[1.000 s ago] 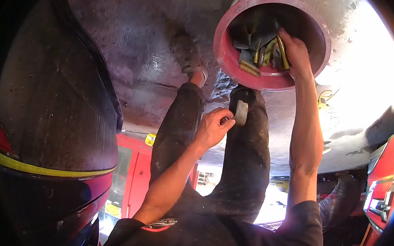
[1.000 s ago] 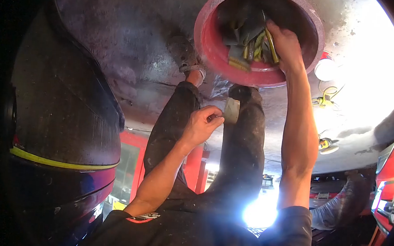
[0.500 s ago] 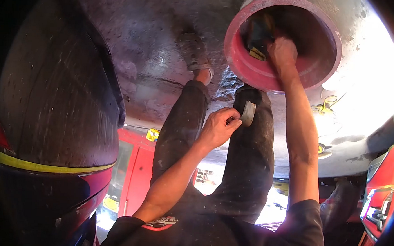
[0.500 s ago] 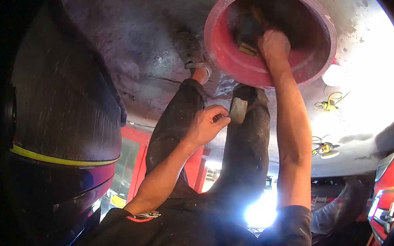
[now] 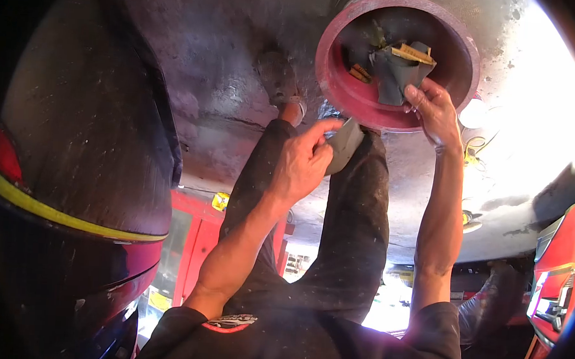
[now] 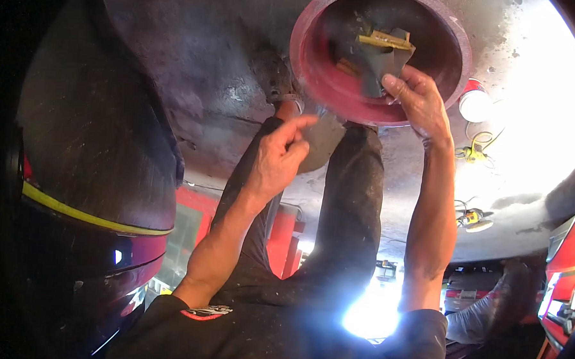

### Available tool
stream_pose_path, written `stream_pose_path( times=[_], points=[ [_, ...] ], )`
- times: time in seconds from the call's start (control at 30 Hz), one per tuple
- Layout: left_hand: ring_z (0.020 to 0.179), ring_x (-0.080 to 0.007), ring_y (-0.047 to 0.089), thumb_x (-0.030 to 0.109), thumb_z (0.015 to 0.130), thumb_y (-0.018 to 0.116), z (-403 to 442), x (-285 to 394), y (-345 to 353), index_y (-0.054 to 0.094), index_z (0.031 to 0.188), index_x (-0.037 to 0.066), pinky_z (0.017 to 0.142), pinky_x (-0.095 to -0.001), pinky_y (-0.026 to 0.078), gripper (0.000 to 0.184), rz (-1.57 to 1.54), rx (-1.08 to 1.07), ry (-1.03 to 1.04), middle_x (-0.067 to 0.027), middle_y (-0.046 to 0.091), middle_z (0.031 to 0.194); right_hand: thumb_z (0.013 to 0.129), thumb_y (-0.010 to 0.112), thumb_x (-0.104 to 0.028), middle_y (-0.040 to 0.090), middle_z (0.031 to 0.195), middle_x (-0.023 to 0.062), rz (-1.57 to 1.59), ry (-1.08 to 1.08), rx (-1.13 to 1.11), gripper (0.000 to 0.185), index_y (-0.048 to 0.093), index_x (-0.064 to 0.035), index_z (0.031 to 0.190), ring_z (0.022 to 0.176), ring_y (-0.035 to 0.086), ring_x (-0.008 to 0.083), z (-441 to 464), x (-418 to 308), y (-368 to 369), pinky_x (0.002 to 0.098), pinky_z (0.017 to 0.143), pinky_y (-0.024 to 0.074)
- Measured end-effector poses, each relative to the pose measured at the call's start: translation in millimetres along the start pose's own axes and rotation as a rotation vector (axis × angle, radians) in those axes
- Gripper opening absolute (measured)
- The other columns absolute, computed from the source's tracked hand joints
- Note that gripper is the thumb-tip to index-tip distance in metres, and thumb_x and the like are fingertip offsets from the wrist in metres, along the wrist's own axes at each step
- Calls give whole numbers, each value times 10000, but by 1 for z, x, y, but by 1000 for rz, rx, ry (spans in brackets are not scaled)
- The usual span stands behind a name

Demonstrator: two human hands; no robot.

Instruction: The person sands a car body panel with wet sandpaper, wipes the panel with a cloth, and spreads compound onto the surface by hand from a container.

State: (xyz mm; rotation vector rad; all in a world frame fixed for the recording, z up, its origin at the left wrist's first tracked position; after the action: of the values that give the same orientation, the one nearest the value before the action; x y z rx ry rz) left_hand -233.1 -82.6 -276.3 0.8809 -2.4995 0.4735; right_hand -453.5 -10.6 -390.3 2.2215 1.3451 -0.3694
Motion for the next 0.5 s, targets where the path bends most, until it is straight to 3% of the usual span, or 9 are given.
stream_pose_path(
  times=[0.13, 0.23, 0.33, 0.4, 0.5],
  points=[
    [707, -49, 559, 76, 920, 619, 36, 58, -1, 617, 1262, 1, 678, -244, 483, 350, 95, 30, 8, -11, 643, 831, 963, 686, -329, 636, 884, 3, 38, -57, -80, 323, 688, -25, 1070, 816, 549, 94, -18, -11, 7, 266, 771, 465],
    [735, -55, 609, 108, 905, 685, 59, 81, 10, 597, 1302, -5, 712, -255, 516, 422, -89, 135, 131, -53, 713, 919, 968, 677, -323, 634, 923, 7, 5, -103, -96, 323, 684, -25, 1090, 837, 545, 96, -20, -16, 9, 270, 770, 468],
    [781, -78, 637, 135, 889, 727, 83, 87, 25, 649, 1208, -27, 715, -277, 524, 366, -112, 64, 181, -63, 736, 940, 970, 671, -310, 640, 995, 9, -51, -113, -133, 347, 664, -16, 1154, 888, 563, 102, -17, -17, 12, 279, 787, 485],
    [820, -86, 644, 140, 895, 717, 87, 94, 23, 683, 1124, -36, 730, -280, 517, 290, -87, 61, 164, -66, 741, 938, 972, 664, -295, 645, 1051, 16, 38, -120, -57, 380, 640, -12, 1224, 930, 576, 105, -16, -22, 17, 274, 783, 500],
    [833, -76, 634, 140, 902, 704, 94, 91, 16, 679, 1117, -35, 733, -269, 507, 278, 106, 121, 130, -73, 740, 931, 990, 638, -283, 643, 1141, 41, 107, -110, 151, 425, 596, -7, 1310, 986, 590, 111, -9, -21, 15, 274, 790, 530]
  ],
)
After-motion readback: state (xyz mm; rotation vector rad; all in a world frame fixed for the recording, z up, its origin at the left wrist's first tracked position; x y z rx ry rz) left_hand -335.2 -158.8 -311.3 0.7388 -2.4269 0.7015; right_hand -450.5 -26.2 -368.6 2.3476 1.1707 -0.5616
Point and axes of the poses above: each hand's wrist, its own z-axis towards the middle knuckle, its own y-axis out of the palm, x = y × z, the point moved 8 cm from there along z, towards the middle knuckle
